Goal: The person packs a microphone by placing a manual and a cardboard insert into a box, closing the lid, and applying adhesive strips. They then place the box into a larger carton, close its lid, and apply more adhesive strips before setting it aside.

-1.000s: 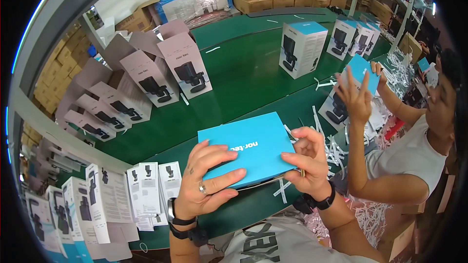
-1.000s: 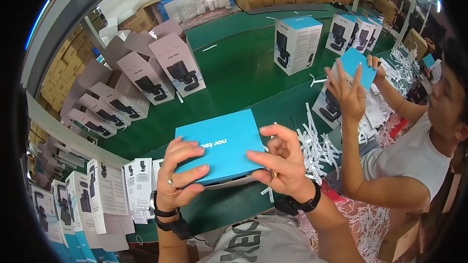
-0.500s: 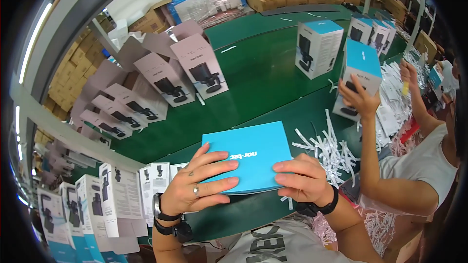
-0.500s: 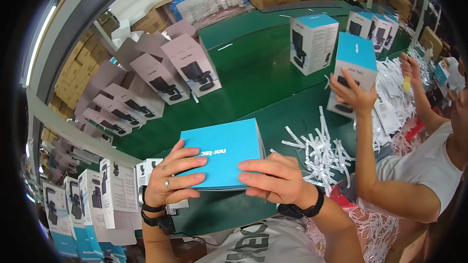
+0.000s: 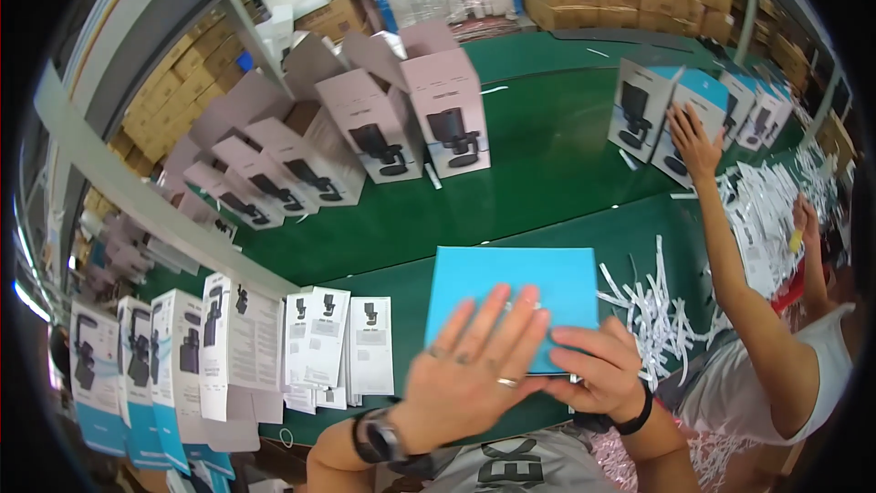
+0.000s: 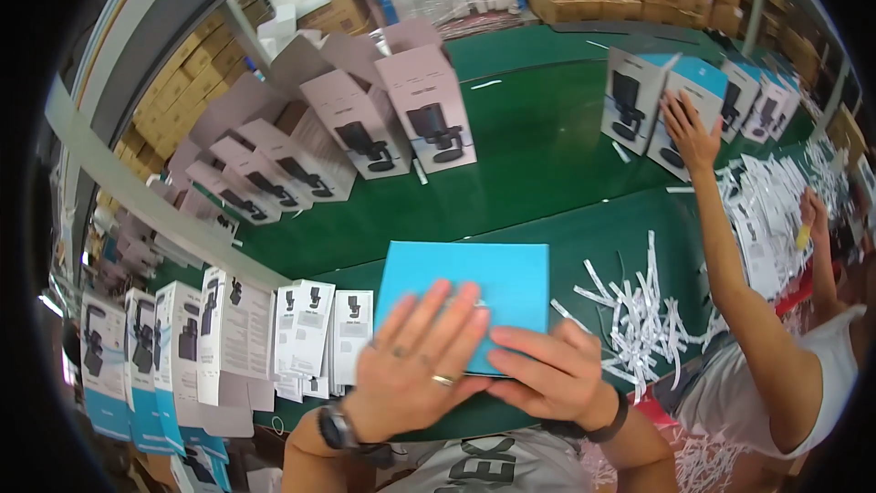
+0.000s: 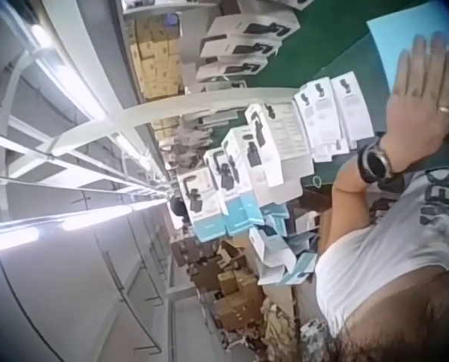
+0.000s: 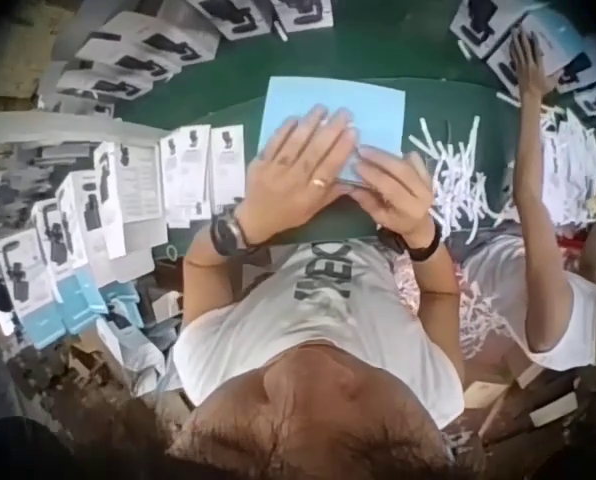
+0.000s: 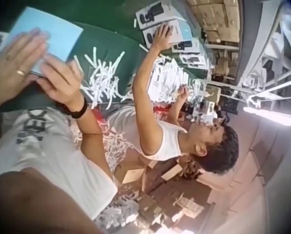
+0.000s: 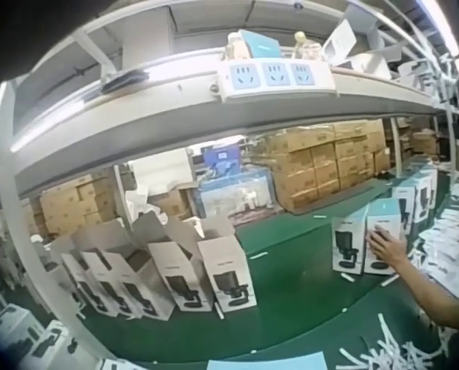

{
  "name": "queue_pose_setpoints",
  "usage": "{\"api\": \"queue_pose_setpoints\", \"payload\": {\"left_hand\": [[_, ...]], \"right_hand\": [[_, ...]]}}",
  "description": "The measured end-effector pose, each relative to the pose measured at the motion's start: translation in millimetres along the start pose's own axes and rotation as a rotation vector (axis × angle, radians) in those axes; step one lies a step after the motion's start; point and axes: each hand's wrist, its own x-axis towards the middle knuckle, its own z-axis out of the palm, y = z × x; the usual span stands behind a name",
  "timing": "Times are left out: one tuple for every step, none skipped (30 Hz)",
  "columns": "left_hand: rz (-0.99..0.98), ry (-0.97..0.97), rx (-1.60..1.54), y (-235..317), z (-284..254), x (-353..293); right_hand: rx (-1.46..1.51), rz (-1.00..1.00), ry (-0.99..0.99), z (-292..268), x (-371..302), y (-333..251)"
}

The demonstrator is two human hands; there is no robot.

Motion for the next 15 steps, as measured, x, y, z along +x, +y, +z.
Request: {"api": "queue_pose_setpoints", "payload": {"left_hand": [[-0.009,0.021,0.035,8,10,-2],[-0.017,0.040,0.070,9,15,-5],[-0.034,0.052,0.078,6,14,-7],[0.007,0.043,0.006,1,13,-5],[0.053,0.036,-0.063,-6,12,-1],[0.101,0.030,-0.131,-13,9,4],[0.091,0.044,-0.115,-19,4,14],[0.114,-0.018,-0.098,-30,0,24],[0.142,-0.071,-0.078,-37,-8,35],[0.177,-0.127,-0.064,-43,-13,46],[0.171,-0.124,-0.055,-49,-17,50],[0.188,-0.153,-0.084,-58,-21,53],[0.207,-0.182,-0.116,-69,-24,54],[0.225,-0.213,-0.147,-82,-30,56],[0.163,-0.282,-0.170,-107,-41,60]], "right_hand": [[0.011,-0.016,-0.012,3,-3,-2],[0.066,0.002,0.006,3,-9,-1],[0.120,0.018,0.023,0,-14,0],[0.173,0.035,0.041,-2,-16,0],[0.182,0.016,0.034,-2,-16,2],[0.251,0.019,0.041,-3,-14,4],[0.320,0.022,0.049,-3,-12,6],[0.400,0.040,0.056,3,-12,6],[0.413,0.025,0.051,3,-12,3],[0.390,0.024,0.091,3,-16,4],[0.368,0.023,0.133,4,-19,5],[0.356,0.022,0.159,6,-21,8],[0.341,0.024,0.186,8,-24,11],[0.371,0.212,0.260,15,-26,15],[0.397,0.406,0.335,26,-30,20]]}}
